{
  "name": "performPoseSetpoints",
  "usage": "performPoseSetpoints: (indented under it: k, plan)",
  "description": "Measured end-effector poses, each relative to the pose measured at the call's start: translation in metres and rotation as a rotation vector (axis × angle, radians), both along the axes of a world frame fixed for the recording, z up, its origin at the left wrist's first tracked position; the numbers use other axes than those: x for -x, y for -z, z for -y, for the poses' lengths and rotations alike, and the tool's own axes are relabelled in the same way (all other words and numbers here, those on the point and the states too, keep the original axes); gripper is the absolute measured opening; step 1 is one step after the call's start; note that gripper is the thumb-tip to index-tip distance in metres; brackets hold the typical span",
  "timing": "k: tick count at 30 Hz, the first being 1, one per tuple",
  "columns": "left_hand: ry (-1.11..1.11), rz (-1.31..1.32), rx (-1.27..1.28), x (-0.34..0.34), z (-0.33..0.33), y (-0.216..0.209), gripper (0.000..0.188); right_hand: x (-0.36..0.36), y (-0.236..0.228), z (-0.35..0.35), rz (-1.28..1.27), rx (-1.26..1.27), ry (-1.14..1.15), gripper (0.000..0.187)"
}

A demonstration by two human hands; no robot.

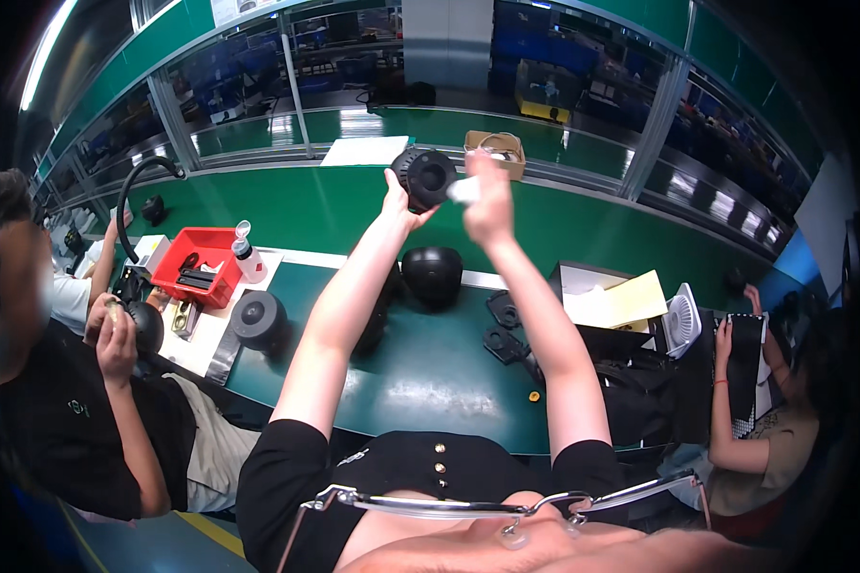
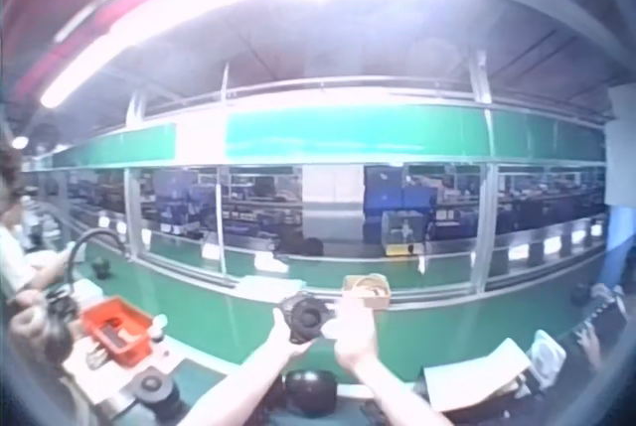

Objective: The person cleans camera housings on an assembly table by wiping them down with a cloth one by one and setting them aside.

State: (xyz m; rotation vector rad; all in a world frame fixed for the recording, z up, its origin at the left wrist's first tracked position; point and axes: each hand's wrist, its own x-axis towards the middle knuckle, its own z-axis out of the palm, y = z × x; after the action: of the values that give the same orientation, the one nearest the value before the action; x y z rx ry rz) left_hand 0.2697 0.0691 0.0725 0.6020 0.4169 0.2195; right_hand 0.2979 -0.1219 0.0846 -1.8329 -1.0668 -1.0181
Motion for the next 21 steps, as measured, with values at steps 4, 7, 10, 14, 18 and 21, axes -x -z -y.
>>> performPoseSetpoints:
  k: [4,7,10,14,18,21]
  plan:
    - [0.037,0.097,-0.128,-0.002,0.019,0.007,0.083,-0.025,0.033,0.019,0.522,0.612,-0.004,0.073]
    - [-0.007,-0.086,-0.088,0.005,0.017,-0.015,0.083,-0.047,0.007,0.055,-0.511,0.41,0.483,0.064]
    - [0.051,-0.061,-0.154,0.007,0.03,-0.017,0.085,-0.027,-0.013,0.05,-0.514,-0.363,0.131,0.064]
    - [0.16,0.036,-0.326,-0.001,0.041,0.007,0.084,-0.013,-0.004,0.014,0.133,-0.114,0.082,0.069]
    - [0.187,0.035,-0.19,0.008,0.016,0.014,0.081,-0.07,0.026,0.061,-0.647,0.124,0.143,0.032]
    - [-0.075,-0.022,-0.873,0.009,0.008,0.012,0.104,-0.096,0.036,0.074,-0.893,0.014,0.139,0.04]
